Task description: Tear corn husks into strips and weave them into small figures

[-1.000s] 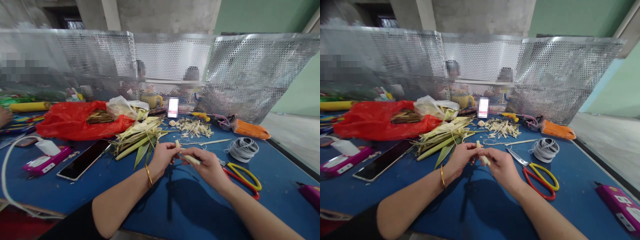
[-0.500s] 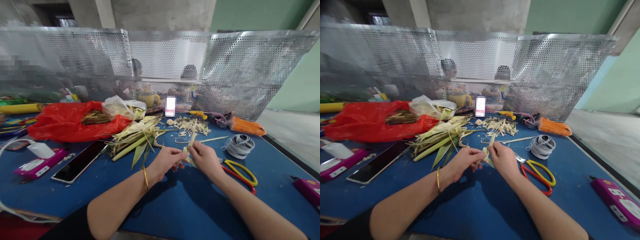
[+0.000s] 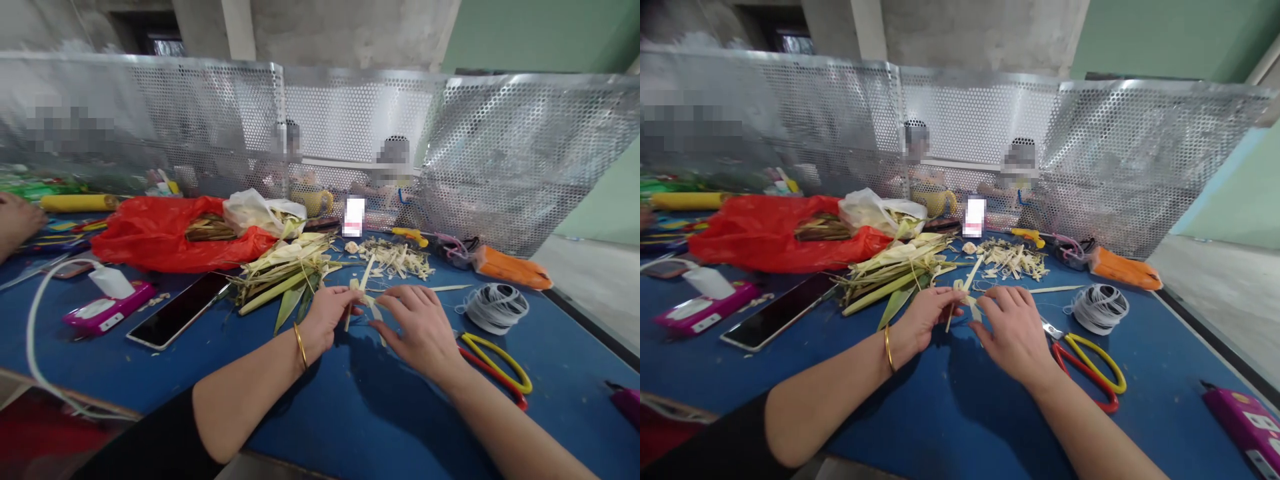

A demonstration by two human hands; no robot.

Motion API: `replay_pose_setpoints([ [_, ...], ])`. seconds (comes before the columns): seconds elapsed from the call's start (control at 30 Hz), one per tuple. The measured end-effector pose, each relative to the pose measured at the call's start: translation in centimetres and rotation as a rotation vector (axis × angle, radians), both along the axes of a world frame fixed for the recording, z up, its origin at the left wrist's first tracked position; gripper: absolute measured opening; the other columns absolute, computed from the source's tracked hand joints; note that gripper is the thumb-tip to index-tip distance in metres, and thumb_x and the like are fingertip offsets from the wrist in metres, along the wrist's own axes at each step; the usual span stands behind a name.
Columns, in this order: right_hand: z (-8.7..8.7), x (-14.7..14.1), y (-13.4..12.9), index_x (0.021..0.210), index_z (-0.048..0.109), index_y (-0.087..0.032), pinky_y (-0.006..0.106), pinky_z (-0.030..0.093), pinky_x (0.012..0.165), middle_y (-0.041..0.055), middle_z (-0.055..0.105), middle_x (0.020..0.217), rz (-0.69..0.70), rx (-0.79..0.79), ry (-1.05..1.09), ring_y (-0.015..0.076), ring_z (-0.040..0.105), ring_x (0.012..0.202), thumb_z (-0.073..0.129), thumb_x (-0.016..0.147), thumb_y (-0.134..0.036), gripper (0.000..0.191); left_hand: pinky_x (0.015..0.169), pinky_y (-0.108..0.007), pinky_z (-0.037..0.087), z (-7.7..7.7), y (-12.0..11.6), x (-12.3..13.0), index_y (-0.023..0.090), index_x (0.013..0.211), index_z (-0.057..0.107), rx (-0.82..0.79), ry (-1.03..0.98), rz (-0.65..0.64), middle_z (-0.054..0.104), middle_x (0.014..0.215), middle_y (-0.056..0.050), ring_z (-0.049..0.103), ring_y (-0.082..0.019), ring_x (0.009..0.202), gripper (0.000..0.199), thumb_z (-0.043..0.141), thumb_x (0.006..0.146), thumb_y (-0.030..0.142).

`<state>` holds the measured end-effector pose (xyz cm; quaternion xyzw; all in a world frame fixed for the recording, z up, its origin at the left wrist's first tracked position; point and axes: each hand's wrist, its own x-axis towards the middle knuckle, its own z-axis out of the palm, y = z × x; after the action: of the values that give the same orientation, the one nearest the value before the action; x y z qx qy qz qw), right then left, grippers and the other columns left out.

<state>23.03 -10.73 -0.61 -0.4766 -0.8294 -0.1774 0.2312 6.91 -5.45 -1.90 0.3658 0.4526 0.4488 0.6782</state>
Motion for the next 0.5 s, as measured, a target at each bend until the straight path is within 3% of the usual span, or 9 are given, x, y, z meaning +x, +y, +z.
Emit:
replay_pose_setpoints([
  [0.17,0.0,-0.3,-0.3,0.084,0.061,-0.019,0.037,0.033,0.080,0.0072,0.063,0.090,-0.040,0.097,-0.149,0.0223,0.053,0.085,0.052,0.089,-0.024,0.011,0.059,-0.024,0.049,-0.2,-0.4,0.4,0.012,0.068,0.065,-0.110,-0.084,-0.051,0.066,0.063,-0.003,0.062,-0.012,0.052,0.012,0.075,0.063,0.017],
  [0.33,0.1,-0.4,-0.6,0.075,0.058,-0.019,0.035,0.030,0.071,0.0065,0.060,0.076,-0.067,0.135,-0.219,0.0206,0.050,0.074,0.047,0.089,-0.016,0.018,0.053,-0.021,0.045,-0.5,-0.5,0.5,0.013,0.067,0.065,-0.117,-0.083,-0.070,0.066,0.062,-0.003,0.062,-0.012,0.054,0.011,0.074,0.063,0.017],
  [0.43,-0.4,-1.0,-0.8,0.073,0.058,-0.018,0.033,0.030,0.065,0.0051,0.059,0.069,-0.019,0.042,-0.068,0.0183,0.050,0.067,0.045,0.090,-0.019,0.021,0.042,-0.018,0.032,-0.6,-0.4,0.5,0.012,0.067,0.067,-0.053,-0.046,-0.072,0.064,0.062,-0.002,0.057,-0.008,0.049,0.010,0.074,0.063,0.018],
  [0.5,-1.0,-1.6,-0.8,0.071,0.057,-0.018,0.030,0.032,0.060,0.0026,0.058,0.065,0.012,-0.198,0.238,0.0159,0.050,0.062,0.044,0.091,-0.026,0.025,0.040,-0.018,0.027,-0.5,-0.5,0.5,0.011,0.065,0.068,-0.005,-0.032,-0.084,0.063,0.062,-0.002,0.051,-0.006,0.046,0.010,0.072,0.064,0.020],
])
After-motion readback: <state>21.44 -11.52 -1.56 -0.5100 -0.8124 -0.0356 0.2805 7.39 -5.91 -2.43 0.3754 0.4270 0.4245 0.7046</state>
